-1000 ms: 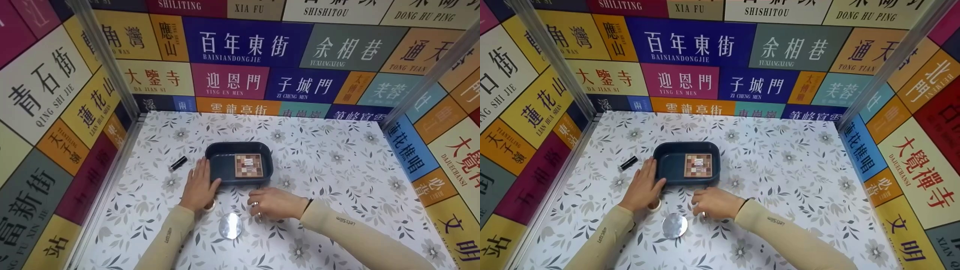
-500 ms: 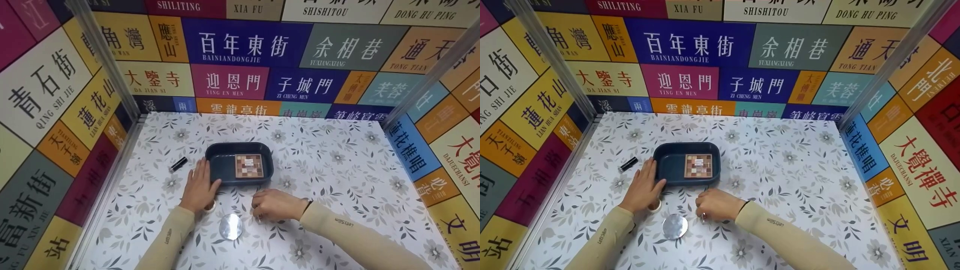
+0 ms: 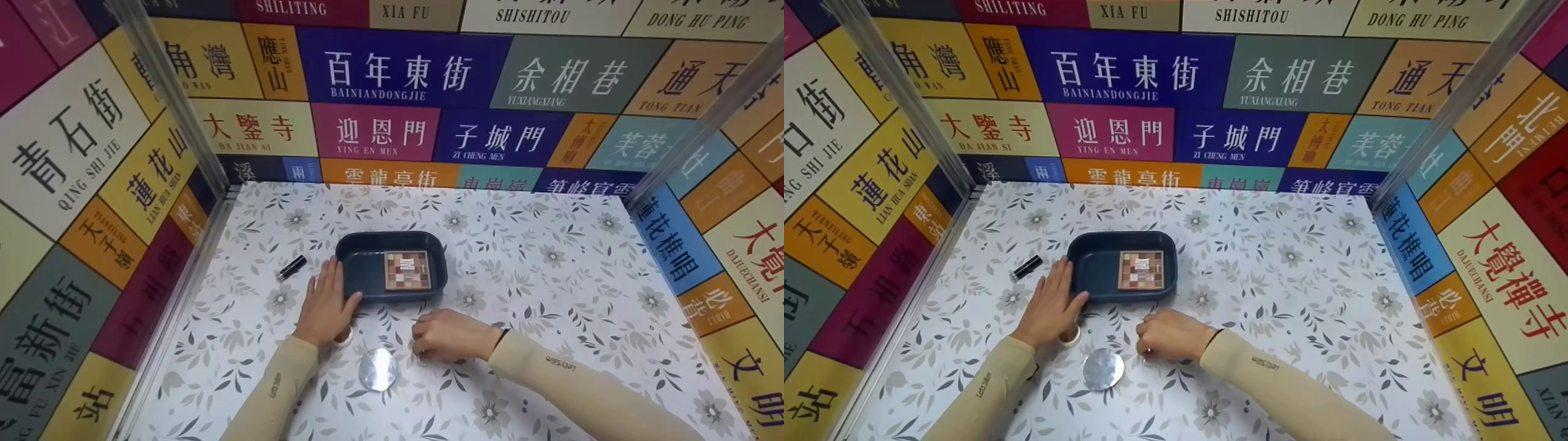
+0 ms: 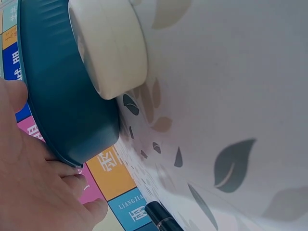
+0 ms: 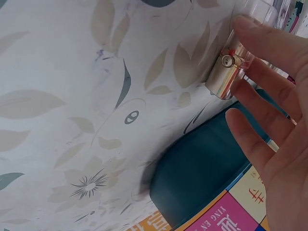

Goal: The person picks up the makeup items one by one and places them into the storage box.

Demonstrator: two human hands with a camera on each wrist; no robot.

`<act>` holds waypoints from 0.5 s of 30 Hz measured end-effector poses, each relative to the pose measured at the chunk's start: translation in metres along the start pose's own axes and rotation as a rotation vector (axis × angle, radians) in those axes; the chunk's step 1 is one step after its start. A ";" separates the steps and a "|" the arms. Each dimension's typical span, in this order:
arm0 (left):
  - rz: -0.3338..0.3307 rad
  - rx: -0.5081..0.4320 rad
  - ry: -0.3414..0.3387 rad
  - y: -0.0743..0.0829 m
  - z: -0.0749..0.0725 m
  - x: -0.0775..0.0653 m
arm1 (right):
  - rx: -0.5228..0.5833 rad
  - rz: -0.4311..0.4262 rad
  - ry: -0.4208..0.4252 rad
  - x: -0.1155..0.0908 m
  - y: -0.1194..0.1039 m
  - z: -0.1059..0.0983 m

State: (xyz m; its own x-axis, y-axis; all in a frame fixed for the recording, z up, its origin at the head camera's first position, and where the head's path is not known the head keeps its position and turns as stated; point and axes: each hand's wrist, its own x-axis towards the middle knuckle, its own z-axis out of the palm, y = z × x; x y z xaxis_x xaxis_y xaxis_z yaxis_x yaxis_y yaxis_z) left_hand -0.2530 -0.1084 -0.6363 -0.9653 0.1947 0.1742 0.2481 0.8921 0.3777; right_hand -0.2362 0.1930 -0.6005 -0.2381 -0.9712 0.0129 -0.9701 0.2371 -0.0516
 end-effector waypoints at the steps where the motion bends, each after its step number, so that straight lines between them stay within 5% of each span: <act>1: 0.002 0.002 0.004 0.000 0.000 0.000 | 0.004 -0.001 0.002 0.000 0.000 -0.001; 15: -0.003 0.016 -0.004 0.000 -0.001 0.001 | 0.032 0.032 0.040 0.001 0.003 -0.011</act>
State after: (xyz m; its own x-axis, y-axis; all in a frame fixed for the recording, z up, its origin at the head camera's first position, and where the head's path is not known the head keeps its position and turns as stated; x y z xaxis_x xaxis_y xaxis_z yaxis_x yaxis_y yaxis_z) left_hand -0.2535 -0.1085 -0.6351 -0.9664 0.1932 0.1694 0.2435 0.8992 0.3634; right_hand -0.2397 0.1929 -0.5899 -0.2716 -0.9611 0.0502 -0.9600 0.2669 -0.0841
